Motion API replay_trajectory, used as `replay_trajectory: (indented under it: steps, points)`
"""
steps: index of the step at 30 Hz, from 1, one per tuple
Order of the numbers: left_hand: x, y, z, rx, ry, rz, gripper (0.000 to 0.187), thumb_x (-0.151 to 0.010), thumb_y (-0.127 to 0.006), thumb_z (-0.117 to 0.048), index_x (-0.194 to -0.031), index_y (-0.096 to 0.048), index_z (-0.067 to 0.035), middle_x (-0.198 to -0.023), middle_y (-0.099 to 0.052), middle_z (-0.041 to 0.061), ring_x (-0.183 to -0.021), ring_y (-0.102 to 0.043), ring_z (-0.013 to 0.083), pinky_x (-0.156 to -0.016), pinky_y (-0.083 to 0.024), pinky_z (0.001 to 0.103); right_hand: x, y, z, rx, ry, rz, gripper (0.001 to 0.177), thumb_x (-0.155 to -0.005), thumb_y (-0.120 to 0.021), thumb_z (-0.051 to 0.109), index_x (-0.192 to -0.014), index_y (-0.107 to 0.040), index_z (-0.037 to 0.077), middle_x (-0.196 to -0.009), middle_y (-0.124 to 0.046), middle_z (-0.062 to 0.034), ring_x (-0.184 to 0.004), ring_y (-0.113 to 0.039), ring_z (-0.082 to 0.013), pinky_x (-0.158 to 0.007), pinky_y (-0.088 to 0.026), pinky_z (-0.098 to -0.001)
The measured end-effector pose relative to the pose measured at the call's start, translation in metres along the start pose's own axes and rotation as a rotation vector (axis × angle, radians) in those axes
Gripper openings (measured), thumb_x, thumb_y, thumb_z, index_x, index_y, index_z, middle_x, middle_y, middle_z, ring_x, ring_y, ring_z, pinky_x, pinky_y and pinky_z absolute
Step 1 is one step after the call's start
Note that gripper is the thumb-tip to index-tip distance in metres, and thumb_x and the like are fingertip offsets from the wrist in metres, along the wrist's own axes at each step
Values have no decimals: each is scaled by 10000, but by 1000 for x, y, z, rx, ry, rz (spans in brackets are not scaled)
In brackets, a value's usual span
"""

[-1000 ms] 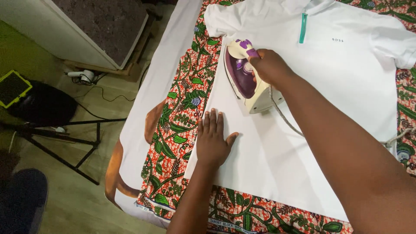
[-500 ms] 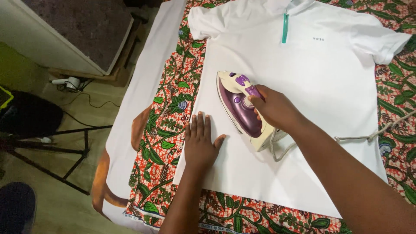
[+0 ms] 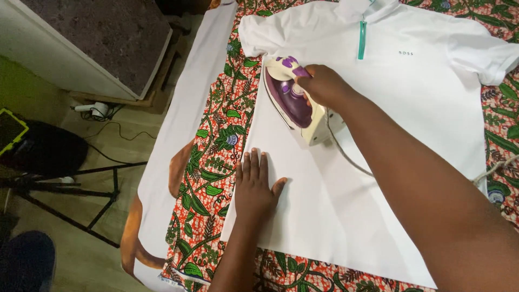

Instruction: Ironing a white polo shirt on a surface covered with patterned cloth.

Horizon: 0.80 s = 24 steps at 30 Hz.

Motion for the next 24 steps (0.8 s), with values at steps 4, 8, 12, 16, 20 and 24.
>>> replay_trajectory:
  steps: [4, 8, 12, 16, 20, 24]
  points:
    - [-1, 0, 0, 32, 16, 15, 836, -1001, -464, -595, -1563, -325, 8, -1646, -276, 236, -1536, -216, 388, -1240, -115, 530, -25, -3, 8, 58, 3, -23, 284, -982, -579, 266, -1128, -671, 40, -812, -688, -79, -657, -673, -185, -645, -555, -367]
    - [-2, -1, 0, 23, 17, 38, 838, -995, -481, -597, -1556, -327, 7, -1642, -270, 242, -1536, -210, 390, -1237, -117, 531, -37, -6, 3, -16, -12, 13, 286, -984, -590, 264, -1120, -663, 23, -810, -671, -78, -643, -659, -191, -626, -553, -384]
    - [-28, 20, -12, 28, 72, 154, 882, -892, -589, -586, -1468, -383, 50, -1613, -302, 290, -1500, -248, 461, -1155, -153, 564, -34, -4, -26, -48, 3, 75, 273, -980, -572, 241, -1110, -684, 29, -794, -684, -82, -649, -650, -183, -626, -530, -378]
    - [-79, 20, -16, -59, 246, 469, 540, -1040, -528, -450, -1358, -546, -13, -1511, -493, 192, -1441, -441, 352, -1316, -193, 561, 41, -3, -5, 130, 17, 14, 312, -981, -557, 289, -1087, -682, 24, -795, -712, -109, -652, -678, -204, -649, -549, -387]
    - [-135, -40, 5, 42, 6, -93, 454, -931, -543, -141, -1357, -575, 11, -1531, -488, 250, -1442, -434, 424, -1226, -312, 509, 82, 0, 19, 302, -159, -108, 358, -996, -512, 350, -1206, -607, 76, -811, -722, -119, -661, -699, -240, -694, -541, -417]
    - [-166, -66, 16, 38, -112, -180, 575, -966, -505, -273, -1470, -501, 4, -1602, -411, 237, -1493, -359, 420, -1218, -251, 515, 67, 9, 23, 318, -224, -162, 360, -1008, -486, 360, -1225, -594, 94, -829, -725, -120, -697, -708, -252, -716, -541, -439]
Point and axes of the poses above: each hand's wrist, its own x-axis away from the middle knuckle, its own y-axis out of the back of the hand, z = x × y, the point moved 3 cm from there along -x, towards the middle knuckle
